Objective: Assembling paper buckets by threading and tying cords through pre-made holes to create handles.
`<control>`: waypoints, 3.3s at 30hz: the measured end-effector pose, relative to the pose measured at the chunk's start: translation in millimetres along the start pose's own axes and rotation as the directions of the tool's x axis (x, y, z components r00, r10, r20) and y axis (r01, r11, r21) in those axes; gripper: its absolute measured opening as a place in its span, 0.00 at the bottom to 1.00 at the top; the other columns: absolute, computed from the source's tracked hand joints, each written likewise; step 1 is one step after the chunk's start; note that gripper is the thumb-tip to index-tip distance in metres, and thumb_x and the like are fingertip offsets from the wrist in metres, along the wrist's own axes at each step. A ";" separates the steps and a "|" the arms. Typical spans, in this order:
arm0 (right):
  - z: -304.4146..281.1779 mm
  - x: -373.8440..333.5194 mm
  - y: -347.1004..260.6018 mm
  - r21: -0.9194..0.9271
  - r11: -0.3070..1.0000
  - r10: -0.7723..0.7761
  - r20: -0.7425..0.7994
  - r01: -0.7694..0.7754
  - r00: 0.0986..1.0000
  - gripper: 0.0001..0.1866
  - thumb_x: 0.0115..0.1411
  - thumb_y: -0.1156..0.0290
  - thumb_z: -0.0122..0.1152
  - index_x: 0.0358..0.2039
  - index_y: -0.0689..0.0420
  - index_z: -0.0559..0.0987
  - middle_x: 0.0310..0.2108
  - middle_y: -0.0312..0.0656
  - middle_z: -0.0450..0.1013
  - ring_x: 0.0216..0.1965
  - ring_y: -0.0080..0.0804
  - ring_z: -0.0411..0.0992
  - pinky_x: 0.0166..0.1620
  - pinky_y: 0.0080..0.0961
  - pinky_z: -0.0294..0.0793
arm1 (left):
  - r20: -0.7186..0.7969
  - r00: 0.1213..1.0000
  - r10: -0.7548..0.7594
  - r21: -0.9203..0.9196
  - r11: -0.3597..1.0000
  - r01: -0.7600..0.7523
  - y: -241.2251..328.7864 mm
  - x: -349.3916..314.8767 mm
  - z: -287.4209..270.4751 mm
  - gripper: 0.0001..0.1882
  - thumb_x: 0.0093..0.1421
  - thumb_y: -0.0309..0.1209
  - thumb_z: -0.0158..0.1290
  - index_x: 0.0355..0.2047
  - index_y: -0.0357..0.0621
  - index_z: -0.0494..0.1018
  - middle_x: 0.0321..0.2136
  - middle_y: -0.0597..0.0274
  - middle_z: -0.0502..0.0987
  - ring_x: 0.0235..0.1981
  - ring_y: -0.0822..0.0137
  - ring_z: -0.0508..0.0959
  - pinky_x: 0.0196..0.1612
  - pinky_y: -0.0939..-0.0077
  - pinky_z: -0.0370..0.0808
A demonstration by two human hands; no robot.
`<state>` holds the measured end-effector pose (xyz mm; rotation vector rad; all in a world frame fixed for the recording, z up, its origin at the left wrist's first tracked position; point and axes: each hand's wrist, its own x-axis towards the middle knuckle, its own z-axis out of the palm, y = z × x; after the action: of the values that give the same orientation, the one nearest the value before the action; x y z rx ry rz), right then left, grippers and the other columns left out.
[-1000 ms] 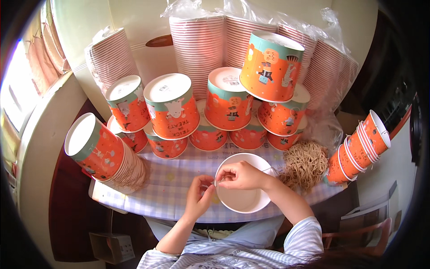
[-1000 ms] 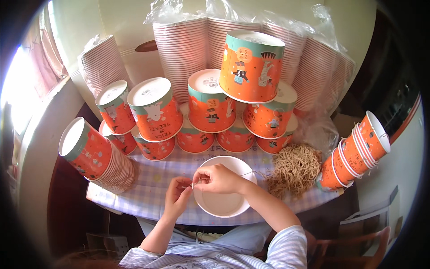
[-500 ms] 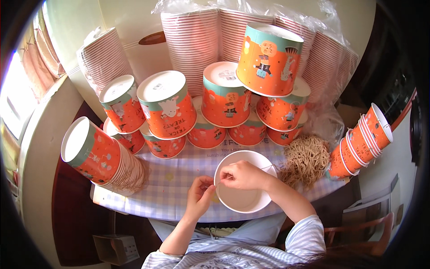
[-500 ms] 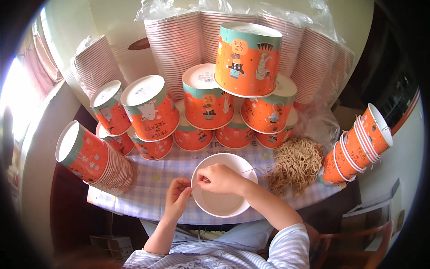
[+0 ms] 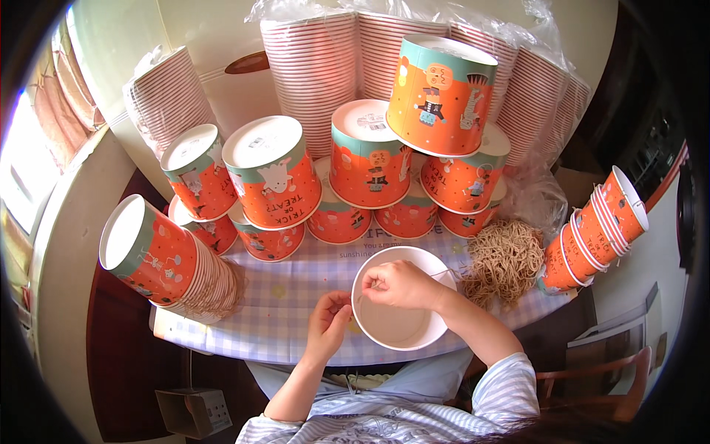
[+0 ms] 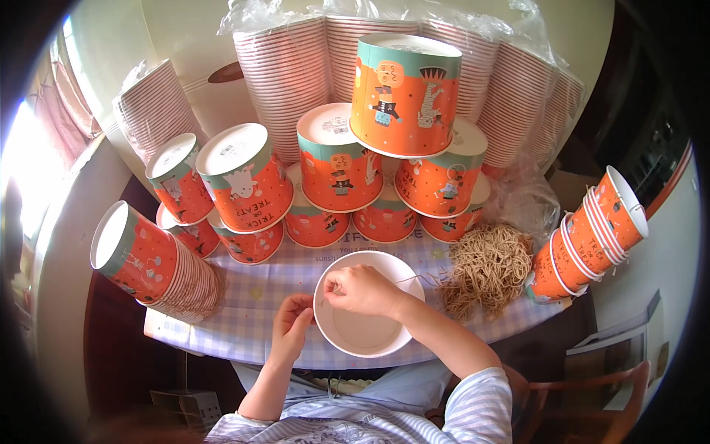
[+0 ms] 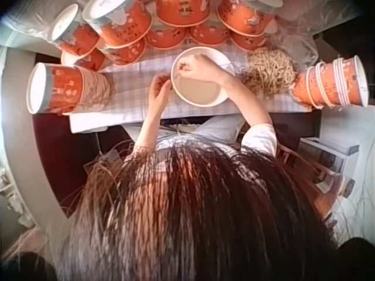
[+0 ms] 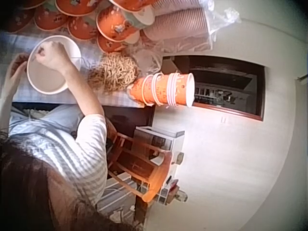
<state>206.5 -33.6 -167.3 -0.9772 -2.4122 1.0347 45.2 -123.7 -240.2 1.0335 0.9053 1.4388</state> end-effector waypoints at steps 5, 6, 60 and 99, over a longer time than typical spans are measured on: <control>0.9 -0.2 2.1 0.031 0.999 0.009 -0.010 -0.009 1.000 0.09 0.49 0.66 0.57 0.26 0.59 0.76 0.23 0.42 0.73 0.25 0.29 0.73 0.30 0.25 0.70 | -0.027 0.999 -0.028 0.012 1.000 0.028 2.0 1.2 2.6 0.11 0.57 0.23 0.44 0.42 0.36 0.65 0.34 0.62 0.72 0.31 0.77 0.70 0.35 0.83 0.68; 0.9 -0.1 1.6 0.027 1.000 0.006 -0.013 -0.005 1.000 0.09 0.49 0.65 0.56 0.26 0.58 0.76 0.23 0.44 0.74 0.25 0.34 0.73 0.31 0.27 0.71 | -0.024 0.999 -0.032 0.012 0.999 0.033 2.2 1.4 2.9 0.11 0.57 0.23 0.44 0.42 0.35 0.66 0.34 0.62 0.73 0.31 0.77 0.70 0.35 0.83 0.68; 7.8 2.8 1.3 -0.105 0.987 -0.116 0.036 0.119 0.993 0.09 0.52 0.65 0.54 0.27 0.56 0.75 0.25 0.41 0.73 0.27 0.39 0.72 0.32 0.32 0.70 | -0.001 0.966 0.257 0.671 0.717 -0.190 13.1 6.8 5.5 0.06 0.49 0.20 0.53 0.30 0.38 0.71 0.27 0.58 0.73 0.22 0.70 0.74 0.24 0.81 0.71; 4.7 -1.8 -3.3 -0.218 0.967 -0.112 0.092 0.130 0.989 0.09 0.50 0.66 0.51 0.30 0.51 0.78 0.26 0.39 0.74 0.27 0.38 0.73 0.31 0.31 0.72 | -0.280 0.866 -0.415 -0.597 0.782 0.182 3.9 16.6 -21.7 0.04 0.57 0.29 0.45 0.33 0.47 0.66 0.29 0.65 0.71 0.33 0.69 0.71 0.36 0.77 0.68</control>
<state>203.7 -38.8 -168.2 -0.8586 -2.6614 0.7863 22.9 -107.4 -241.9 0.1366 0.8131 1.5209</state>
